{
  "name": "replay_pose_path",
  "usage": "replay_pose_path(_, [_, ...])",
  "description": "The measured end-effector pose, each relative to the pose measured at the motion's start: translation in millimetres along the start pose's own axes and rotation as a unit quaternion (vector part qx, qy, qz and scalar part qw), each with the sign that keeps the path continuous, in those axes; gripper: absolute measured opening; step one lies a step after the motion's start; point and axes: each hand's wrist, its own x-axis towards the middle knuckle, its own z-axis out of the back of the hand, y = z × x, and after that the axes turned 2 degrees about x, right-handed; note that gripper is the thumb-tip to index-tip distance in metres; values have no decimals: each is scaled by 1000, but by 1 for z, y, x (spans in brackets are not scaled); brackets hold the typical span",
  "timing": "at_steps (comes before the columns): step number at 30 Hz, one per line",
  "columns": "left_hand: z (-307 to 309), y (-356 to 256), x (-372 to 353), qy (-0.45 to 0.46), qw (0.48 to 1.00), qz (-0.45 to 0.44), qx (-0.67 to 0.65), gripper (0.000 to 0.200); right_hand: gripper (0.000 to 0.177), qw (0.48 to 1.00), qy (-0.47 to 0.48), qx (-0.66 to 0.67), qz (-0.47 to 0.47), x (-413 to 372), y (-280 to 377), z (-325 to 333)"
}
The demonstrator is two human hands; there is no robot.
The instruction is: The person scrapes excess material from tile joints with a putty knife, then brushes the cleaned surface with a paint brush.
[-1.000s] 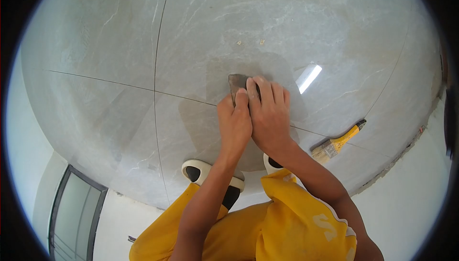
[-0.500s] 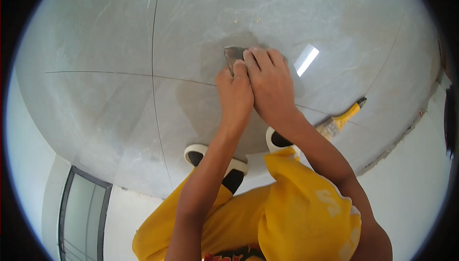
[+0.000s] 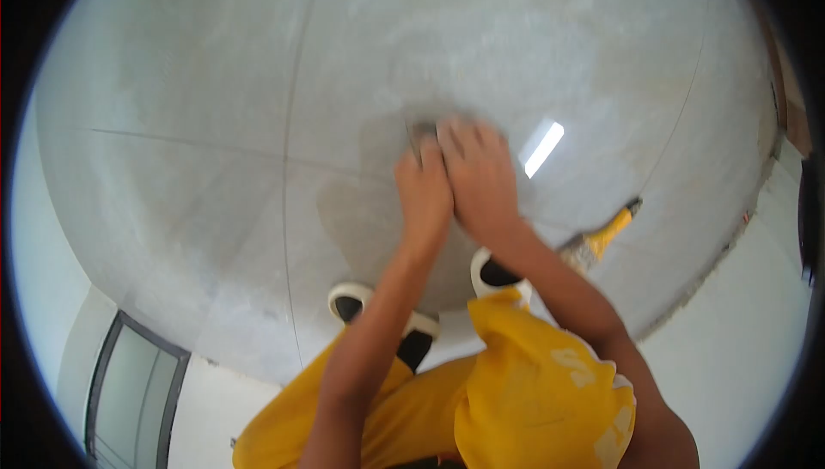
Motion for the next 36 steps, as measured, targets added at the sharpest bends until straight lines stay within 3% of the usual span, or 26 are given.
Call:
replay_pose_path(1, [-4,3,4,-36,999,-33,-4,36,41,999,-30,5,10,6,-5,-7])
replay_pose_path(3, [1,-7,26,-10,1000,-25,2,36,43,998,-48,26,17,-4,-2,-18])
replay_pose_path(5, [7,2,0,21,999,25,27,36,39,1000,0,22,4,-8,2,0])
replay_pose_path(7, [0,-9,8,31,999,12,42,36,38,1000,23,14,-1,3,-6,6])
replay_pose_path(8, [-2,-5,0,-11,998,-1,62,37,36,998,-54,0,37,-6,-2,0])
replay_pose_path(11, [1,8,3,22,994,17,108,33,35,995,-82,8,54,-6,-9,-9])
replay_pose_path(14, [-10,-19,29,141,982,109,-67,39,41,998,-51,-7,37,4,-24,15])
replay_pose_path(15, [-15,-23,25,152,978,76,-122,42,44,998,-53,-8,35,17,-30,26])
replay_pose_path(16, [-14,-15,2,161,970,48,-174,47,39,993,-116,-9,33,8,-24,39])
replay_pose_path(17, [-10,-7,-18,167,960,31,-224,52,35,984,-121,114,-59,-2,-19,44])
replay_pose_path(19, [2,-12,-57,93,984,73,-135,50,28,896,-101,348,-255,-34,-11,50])
replay_pose_path(20, [3,-13,-72,60,990,97,-88,50,25,851,-99,396,-329,-54,-20,43])
replay_pose_path(22, [-5,-4,-82,117,913,327,-215,47,21,744,-110,486,-446,-68,-40,27])
replay_pose_path(23, [-9,0,-80,144,849,429,-272,46,20,716,-141,530,-432,-66,-42,23])
replay_pose_path(25, [-14,12,-71,145,888,313,-305,46,24,642,-199,610,-419,-70,-29,11])
replay_pose_path(26, [-15,17,-68,142,900,257,-321,47,23,612,-183,637,-432,-67,-20,13])
replay_pose_path(30, [2,30,-38,99,907,283,-294,29,21,532,-53,723,-437,-68,-23,5])
replay_pose_path(33, [2,17,-34,69,917,305,-248,24,22,524,-30,727,-443,-59,-22,2])
replay_pose_path(36, [-3,24,-37,35,921,292,-257,20,23,567,-72,685,-452,-65,-15,-9])
